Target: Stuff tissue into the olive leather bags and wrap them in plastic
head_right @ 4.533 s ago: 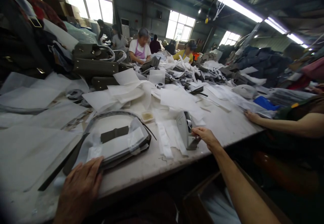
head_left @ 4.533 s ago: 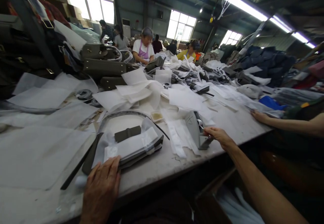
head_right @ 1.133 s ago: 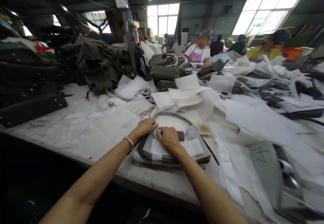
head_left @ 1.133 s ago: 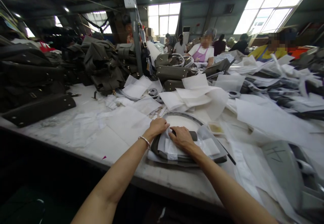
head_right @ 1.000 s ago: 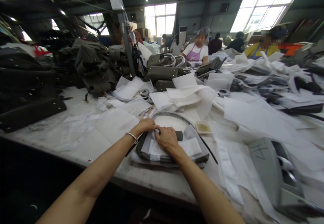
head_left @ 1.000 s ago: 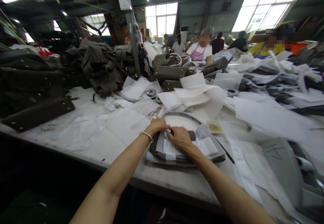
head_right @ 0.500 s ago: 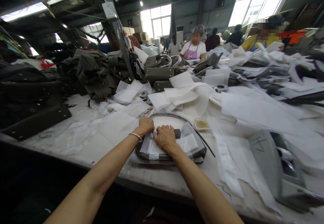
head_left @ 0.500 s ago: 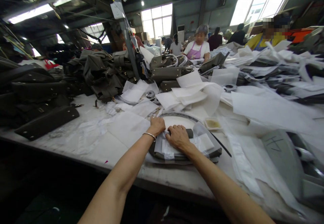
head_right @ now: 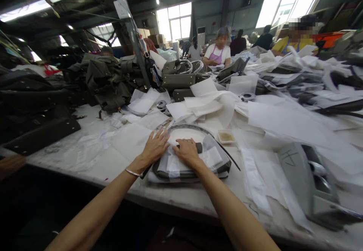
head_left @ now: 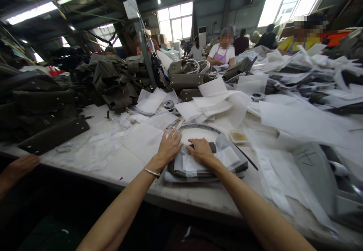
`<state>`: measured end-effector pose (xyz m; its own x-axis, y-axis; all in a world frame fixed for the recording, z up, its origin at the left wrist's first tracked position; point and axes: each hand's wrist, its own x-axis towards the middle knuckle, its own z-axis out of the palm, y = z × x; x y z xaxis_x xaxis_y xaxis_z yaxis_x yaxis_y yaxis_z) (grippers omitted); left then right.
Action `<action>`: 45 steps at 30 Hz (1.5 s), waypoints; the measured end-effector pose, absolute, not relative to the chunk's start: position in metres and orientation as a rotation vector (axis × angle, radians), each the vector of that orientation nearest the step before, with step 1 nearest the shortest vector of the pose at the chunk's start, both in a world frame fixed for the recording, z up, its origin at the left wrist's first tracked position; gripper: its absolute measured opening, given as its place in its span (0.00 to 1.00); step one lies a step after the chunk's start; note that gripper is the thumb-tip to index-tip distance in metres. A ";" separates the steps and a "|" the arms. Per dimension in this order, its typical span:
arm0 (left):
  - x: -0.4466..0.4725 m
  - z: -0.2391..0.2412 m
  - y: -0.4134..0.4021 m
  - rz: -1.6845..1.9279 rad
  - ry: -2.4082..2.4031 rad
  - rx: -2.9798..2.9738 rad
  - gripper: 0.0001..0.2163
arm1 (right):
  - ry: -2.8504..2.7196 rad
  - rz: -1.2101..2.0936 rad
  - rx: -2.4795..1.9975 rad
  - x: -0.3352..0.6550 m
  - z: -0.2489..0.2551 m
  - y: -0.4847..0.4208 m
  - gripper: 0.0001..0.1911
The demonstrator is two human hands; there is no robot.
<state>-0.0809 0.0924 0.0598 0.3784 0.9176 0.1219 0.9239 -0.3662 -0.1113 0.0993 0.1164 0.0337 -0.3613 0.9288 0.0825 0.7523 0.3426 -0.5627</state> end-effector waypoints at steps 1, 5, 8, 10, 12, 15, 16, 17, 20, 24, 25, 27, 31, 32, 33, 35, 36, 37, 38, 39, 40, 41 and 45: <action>-0.077 0.060 0.086 -0.056 -1.636 -2.528 0.20 | -2.176 0.678 -1.481 0.102 0.034 0.121 0.21; -0.063 0.049 0.054 -0.009 -1.524 -2.820 0.27 | -2.003 0.888 -1.473 0.109 0.037 0.137 0.22; -0.061 0.044 0.041 0.003 -1.620 -2.830 0.30 | -1.929 0.983 -1.440 0.114 0.047 0.141 0.22; -0.061 0.047 0.042 0.018 -1.686 -2.810 0.31 | -1.901 1.005 -1.409 0.124 0.061 0.140 0.24; -0.061 0.053 0.050 0.033 -1.731 -2.778 0.31 | -1.882 1.003 -1.378 0.142 0.079 0.135 0.25; -0.061 0.060 0.068 0.062 -1.734 -2.773 0.28 | -1.964 0.963 -1.386 0.177 0.102 0.120 0.25; -0.060 0.061 0.073 0.068 -1.722 -2.788 0.27 | -2.050 0.915 -1.418 0.188 0.106 0.112 0.25; -0.060 0.061 0.079 0.071 -1.707 -2.806 0.25 | -2.169 0.845 -1.453 0.198 0.107 0.104 0.25; -0.061 0.060 0.092 0.092 -1.670 -2.852 0.21 | -2.556 0.505 -1.501 0.214 0.092 0.079 0.21; -0.064 0.063 0.096 0.132 -1.684 -2.831 0.24 | -2.710 0.076 -1.459 0.215 0.061 0.059 0.26; -0.064 0.064 0.094 0.138 -1.695 -2.813 0.26 | -2.700 0.007 -1.449 0.215 0.055 0.056 0.27; -0.061 0.065 0.081 0.139 -1.693 -2.790 0.30 | -2.669 -0.091 -1.428 0.215 0.047 0.055 0.27; -0.050 0.047 0.031 -0.012 -1.534 -2.769 0.40 | -2.583 -0.175 -1.406 0.218 0.038 0.056 0.27; -0.049 0.039 0.016 -0.072 -1.512 -2.715 0.43 | -2.569 -0.179 -1.408 0.218 0.036 0.056 0.27; -0.048 0.031 0.002 -0.100 -1.487 -2.673 0.46 | -2.562 -0.178 -1.417 0.218 0.034 0.056 0.27; -0.050 0.019 -0.023 -0.176 -1.438 -2.587 0.40 | -2.557 -0.166 -1.444 0.218 0.029 0.055 0.28; -0.052 0.015 -0.033 -0.210 -1.393 -2.564 0.35 | -2.550 -0.164 -1.456 0.219 0.026 0.053 0.28; -0.054 0.015 -0.041 -0.254 -1.349 -2.549 0.30 | -2.540 -0.166 -1.459 0.220 0.022 0.050 0.29; -0.057 0.016 -0.048 -0.301 -1.311 -2.546 0.27 | -2.528 -0.177 -1.451 0.223 0.018 0.046 0.30; -0.060 0.020 -0.054 -0.352 -1.282 -2.559 0.25 | -2.513 -0.198 -1.437 0.228 0.012 0.041 0.31; -0.063 0.025 -0.057 -0.416 -1.271 -2.583 0.23 | -2.497 -0.228 -1.416 0.234 0.006 0.035 0.31; -0.066 0.031 -0.059 -0.484 -1.268 -2.631 0.22 | -2.484 -0.265 -1.393 0.242 0.000 0.030 0.31; -0.076 0.054 -0.051 -0.785 -1.412 -2.869 0.13 | -2.489 -0.455 -1.123 0.274 -0.009 0.019 0.24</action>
